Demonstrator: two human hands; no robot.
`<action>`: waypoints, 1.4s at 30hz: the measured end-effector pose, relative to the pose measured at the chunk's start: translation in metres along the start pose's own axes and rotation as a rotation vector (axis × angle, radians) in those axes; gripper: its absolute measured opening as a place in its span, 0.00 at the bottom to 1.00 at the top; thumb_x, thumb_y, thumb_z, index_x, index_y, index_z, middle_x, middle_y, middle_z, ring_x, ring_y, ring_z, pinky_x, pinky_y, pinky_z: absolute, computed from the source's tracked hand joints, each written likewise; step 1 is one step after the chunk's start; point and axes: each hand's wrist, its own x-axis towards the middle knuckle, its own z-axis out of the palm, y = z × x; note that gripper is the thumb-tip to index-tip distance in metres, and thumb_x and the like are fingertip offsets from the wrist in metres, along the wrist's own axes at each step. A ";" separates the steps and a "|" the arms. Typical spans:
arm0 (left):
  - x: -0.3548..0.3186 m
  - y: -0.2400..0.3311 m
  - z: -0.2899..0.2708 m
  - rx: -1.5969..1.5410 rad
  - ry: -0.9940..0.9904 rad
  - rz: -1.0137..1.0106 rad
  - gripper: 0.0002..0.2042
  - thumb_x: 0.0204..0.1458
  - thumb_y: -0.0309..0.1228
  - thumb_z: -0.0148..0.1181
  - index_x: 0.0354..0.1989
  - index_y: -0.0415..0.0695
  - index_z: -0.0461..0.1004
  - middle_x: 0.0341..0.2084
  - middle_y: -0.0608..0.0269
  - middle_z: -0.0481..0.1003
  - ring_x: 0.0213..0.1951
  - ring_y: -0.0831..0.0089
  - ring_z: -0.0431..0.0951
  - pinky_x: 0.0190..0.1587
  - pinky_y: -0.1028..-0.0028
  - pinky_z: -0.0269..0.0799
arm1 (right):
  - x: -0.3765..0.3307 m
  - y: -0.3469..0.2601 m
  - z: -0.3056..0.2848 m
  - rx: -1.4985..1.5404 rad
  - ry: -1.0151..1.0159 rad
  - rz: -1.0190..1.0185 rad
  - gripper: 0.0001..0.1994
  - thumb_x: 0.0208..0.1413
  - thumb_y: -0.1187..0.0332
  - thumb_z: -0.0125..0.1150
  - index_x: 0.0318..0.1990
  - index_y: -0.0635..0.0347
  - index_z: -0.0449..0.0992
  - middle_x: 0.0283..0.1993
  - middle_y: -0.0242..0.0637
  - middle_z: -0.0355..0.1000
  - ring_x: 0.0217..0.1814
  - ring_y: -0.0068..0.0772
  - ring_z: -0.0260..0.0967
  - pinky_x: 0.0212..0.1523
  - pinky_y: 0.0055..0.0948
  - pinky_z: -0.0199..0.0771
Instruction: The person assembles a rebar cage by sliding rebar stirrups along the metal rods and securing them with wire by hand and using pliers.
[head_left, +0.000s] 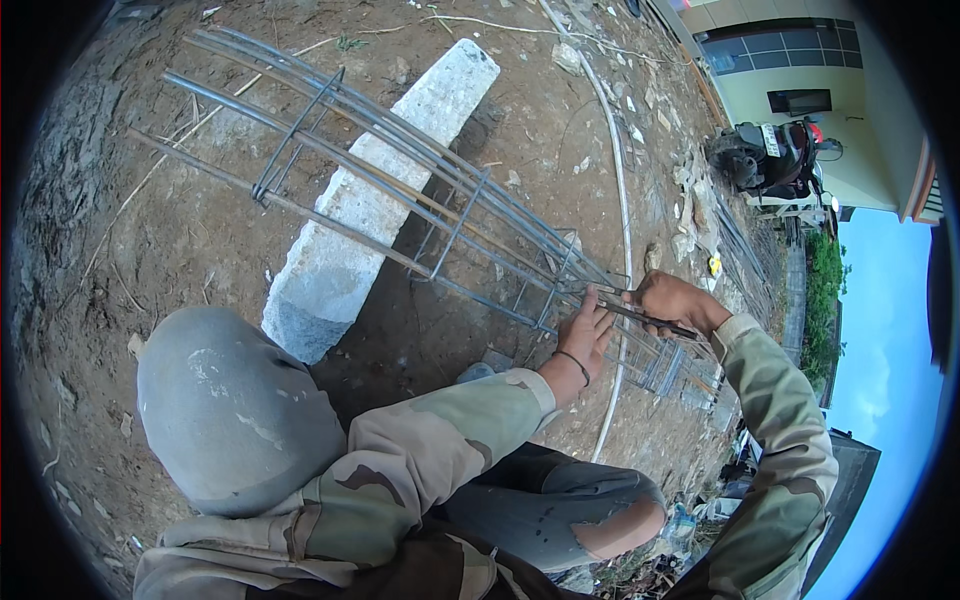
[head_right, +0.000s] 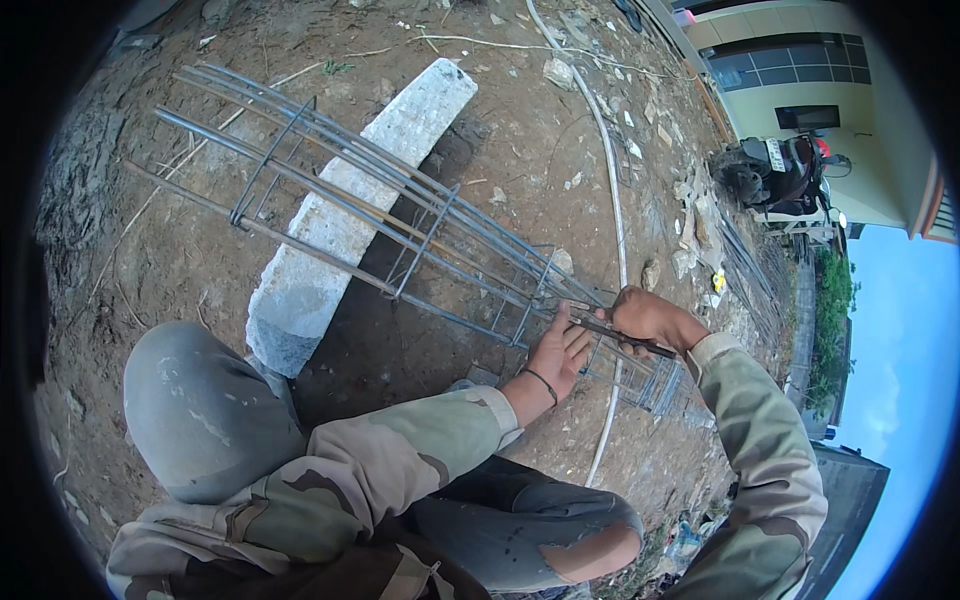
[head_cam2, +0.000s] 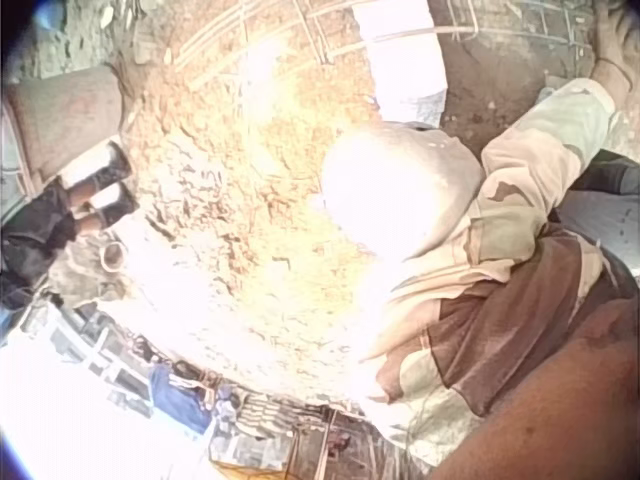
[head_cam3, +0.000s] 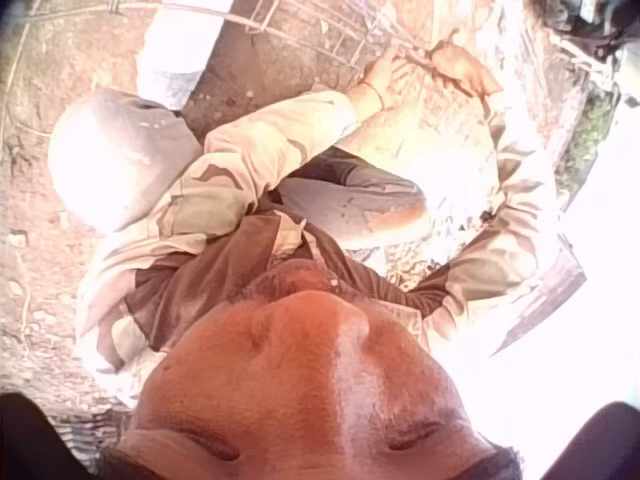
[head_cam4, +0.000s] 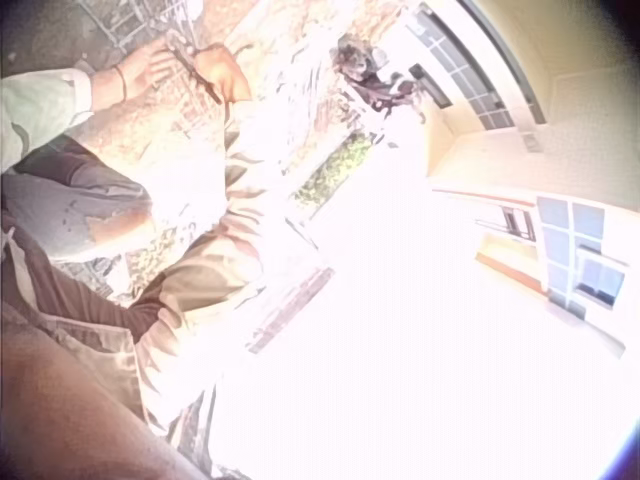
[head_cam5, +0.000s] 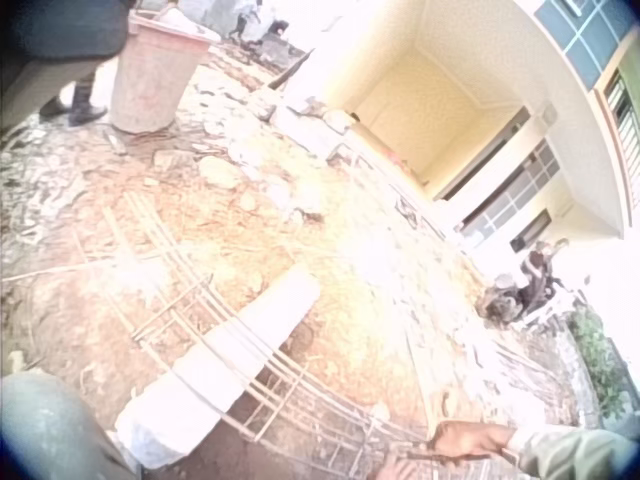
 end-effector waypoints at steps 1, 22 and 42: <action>0.009 0.008 0.000 -0.081 -0.073 -0.069 0.23 0.65 0.48 0.59 0.57 0.41 0.70 0.53 0.52 0.75 0.58 0.62 0.75 0.63 0.58 0.70 | 0.000 0.000 -0.002 0.135 -0.098 0.075 0.25 0.68 0.51 0.56 0.34 0.71 0.77 0.21 0.39 0.75 0.21 0.32 0.75 0.23 0.35 0.74; 0.054 0.005 0.025 -0.412 -0.028 -0.009 0.12 0.68 0.39 0.55 0.45 0.43 0.66 0.34 0.63 0.70 0.41 0.68 0.79 0.54 0.56 0.81 | -0.017 0.008 0.001 0.118 0.018 0.151 0.26 0.66 0.52 0.59 0.25 0.70 0.76 0.21 0.48 0.75 0.28 0.44 0.76 0.35 0.41 0.78; 0.069 -0.002 0.035 -0.468 0.063 -0.057 0.21 0.62 0.50 0.61 0.42 0.43 0.67 0.33 0.65 0.70 0.41 0.66 0.79 0.58 0.59 0.79 | -0.027 0.009 0.003 0.130 -0.027 0.113 0.20 0.62 0.54 0.63 0.27 0.65 0.77 0.26 0.51 0.77 0.29 0.51 0.78 0.31 0.43 0.76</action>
